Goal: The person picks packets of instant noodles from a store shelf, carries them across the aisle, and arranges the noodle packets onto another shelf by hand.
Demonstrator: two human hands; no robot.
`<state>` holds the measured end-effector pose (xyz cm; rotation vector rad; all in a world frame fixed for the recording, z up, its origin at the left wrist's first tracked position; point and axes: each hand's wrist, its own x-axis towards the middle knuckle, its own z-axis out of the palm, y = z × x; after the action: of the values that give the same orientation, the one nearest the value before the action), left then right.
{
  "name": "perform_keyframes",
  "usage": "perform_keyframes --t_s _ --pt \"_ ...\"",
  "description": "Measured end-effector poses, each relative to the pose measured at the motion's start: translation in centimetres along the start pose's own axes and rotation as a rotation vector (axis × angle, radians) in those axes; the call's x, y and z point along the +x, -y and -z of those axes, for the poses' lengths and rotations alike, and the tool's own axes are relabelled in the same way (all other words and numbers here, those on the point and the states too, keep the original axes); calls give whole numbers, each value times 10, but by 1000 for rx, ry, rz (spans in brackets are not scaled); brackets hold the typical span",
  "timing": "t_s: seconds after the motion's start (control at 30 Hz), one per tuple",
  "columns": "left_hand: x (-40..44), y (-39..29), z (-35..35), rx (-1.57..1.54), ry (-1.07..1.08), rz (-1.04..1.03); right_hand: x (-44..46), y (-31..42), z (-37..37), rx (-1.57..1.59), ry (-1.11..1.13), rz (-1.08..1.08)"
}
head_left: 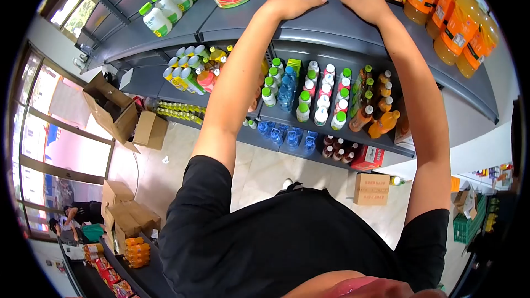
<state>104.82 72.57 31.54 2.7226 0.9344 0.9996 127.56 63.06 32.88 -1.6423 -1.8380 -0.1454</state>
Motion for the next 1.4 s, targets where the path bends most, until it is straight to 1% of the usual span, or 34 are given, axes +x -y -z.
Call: perform_keyframes --t_s 0.03,0.1,0.13,0.17,0.27,0.3,0.4,0.5,0.6,0.67,0.77,0.87,0.97,1.0,1.03,1.07,1.1,1.13,1.17,1.2,1.23,1.27,1.3,1.33,1.37,1.4 --pt "2 4 -2 -51 37 -31 -1 2 0 -17 58 33" --pt "8 7 -1 -148 102 -91 -1 7 -3 0 24 15" --pt "9 5 1 -131 126 -87 -1 8 -4 8 5 10" --pt "9 3 1 -114 149 -81 0 6 -5 -18 34 -16" --pt "17 10 -7 -98 212 -46 5 -7 -20 -107 -88 32" --pt "24 13 -8 -95 228 -38 5 0 -12 -198 -13 -10" --pt "35 21 -14 -5 234 -81 3 4 -11 -242 18 -87" --pt "38 16 -19 180 213 -10 6 -4 -17 -233 18 -64" --pt "33 12 -7 189 47 29 9 -11 -20 -214 26 37" --pt "30 8 1 156 -64 67 7 -13 -27 -178 -2 45" --pt "28 20 -9 168 -235 84 5 -7 -25 -185 -19 79" --pt "26 28 -16 344 -266 155 -5 11 -21 -181 -19 93" --pt "33 26 -1 -41 83 19 -3 4 -23 -164 22 121" --pt "38 39 -15 2 -41 -5 1 1 -16 -145 57 157" --pt "32 21 1 -79 -12 63 5 4 -17 -105 101 206" --pt "37 29 -2 -53 -100 81 5 10 -16 2 43 319" --pt "36 31 0 42 -161 143 0 28 -6 1 14 360" --pt "21 14 14 51 -257 137 -4 41 -2 -2 -31 396" --pt "3 0 21 58 -410 74 -10 53 2 38 -99 498" --pt "-30 -27 41 -3 -471 -10 -22 74 8 126 -88 526" --pt "-58 -37 44 -27 -602 -124 -48 103 12 197 -156 541" --pt "-92 -45 45 -28 -664 -223 -77 131 14 352 -148 583" --pt "-131 -57 43 -96 -708 -284 -103 140 -1 559 -94 591" --pt "-174 -55 26 -145 -631 -250 -132 137 -21 510 -88 700" --pt "-219 -47 -6 -284 -633 -229 -164 135 -46 653 15 734" --pt "-281 -44 -42 -208 -460 19 -206 119 -97 753 77 632"
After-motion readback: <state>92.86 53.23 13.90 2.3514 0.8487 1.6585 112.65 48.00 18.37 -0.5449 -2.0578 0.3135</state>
